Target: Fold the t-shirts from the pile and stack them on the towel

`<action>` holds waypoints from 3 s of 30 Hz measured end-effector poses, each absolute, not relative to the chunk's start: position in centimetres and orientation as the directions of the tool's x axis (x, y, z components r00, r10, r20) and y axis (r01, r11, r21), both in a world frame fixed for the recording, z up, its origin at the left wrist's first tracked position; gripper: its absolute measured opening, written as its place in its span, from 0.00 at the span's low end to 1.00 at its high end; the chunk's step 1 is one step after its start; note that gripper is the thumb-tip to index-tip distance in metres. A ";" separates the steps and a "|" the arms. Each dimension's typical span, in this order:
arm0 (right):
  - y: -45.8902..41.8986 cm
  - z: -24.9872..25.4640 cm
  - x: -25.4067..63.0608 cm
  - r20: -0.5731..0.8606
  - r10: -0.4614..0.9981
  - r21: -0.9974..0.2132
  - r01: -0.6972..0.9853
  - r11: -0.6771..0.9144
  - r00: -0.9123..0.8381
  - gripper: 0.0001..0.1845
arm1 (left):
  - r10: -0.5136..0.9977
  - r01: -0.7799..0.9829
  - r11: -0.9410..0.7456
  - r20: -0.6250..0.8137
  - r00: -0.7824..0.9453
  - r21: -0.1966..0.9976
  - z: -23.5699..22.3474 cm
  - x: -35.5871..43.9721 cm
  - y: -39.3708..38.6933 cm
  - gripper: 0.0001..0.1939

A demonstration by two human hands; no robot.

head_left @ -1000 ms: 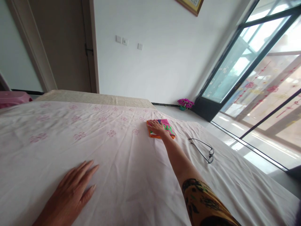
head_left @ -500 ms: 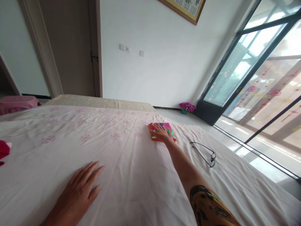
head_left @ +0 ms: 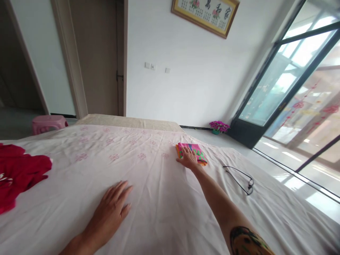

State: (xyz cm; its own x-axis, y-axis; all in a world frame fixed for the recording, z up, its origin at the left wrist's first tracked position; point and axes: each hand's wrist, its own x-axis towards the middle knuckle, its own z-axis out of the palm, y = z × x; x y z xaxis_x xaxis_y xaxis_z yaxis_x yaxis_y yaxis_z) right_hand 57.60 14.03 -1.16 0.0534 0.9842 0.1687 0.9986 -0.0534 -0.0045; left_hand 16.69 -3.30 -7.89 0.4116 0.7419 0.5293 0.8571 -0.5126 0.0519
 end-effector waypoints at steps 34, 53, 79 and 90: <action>13.7 -2.7 56.6 0.302 0.946 0.037 0.991 -0.132 0.115 0.31 | 0.704 0.834 -0.551 0.557 0.440 0.038 -8.5 16.4 -2.9 0.25; 9.3 -1.5 60.2 0.379 0.893 0.025 0.968 0.251 -0.241 0.36 | 0.727 0.833 -0.549 0.534 0.433 0.072 -8.3 16.5 -2.9 0.25; 9.4 -1.1 58.6 0.312 0.919 0.077 0.971 0.227 -0.240 0.33 | 0.712 0.823 -0.562 0.555 0.429 0.085 -7.9 16.7 -3.1 0.24; 13.1 3.1 58.0 0.260 0.953 -0.072 0.987 -0.140 0.154 0.31 | 0.735 0.834 -0.545 0.526 0.428 0.083 -8.0 16.5 -3.1 0.25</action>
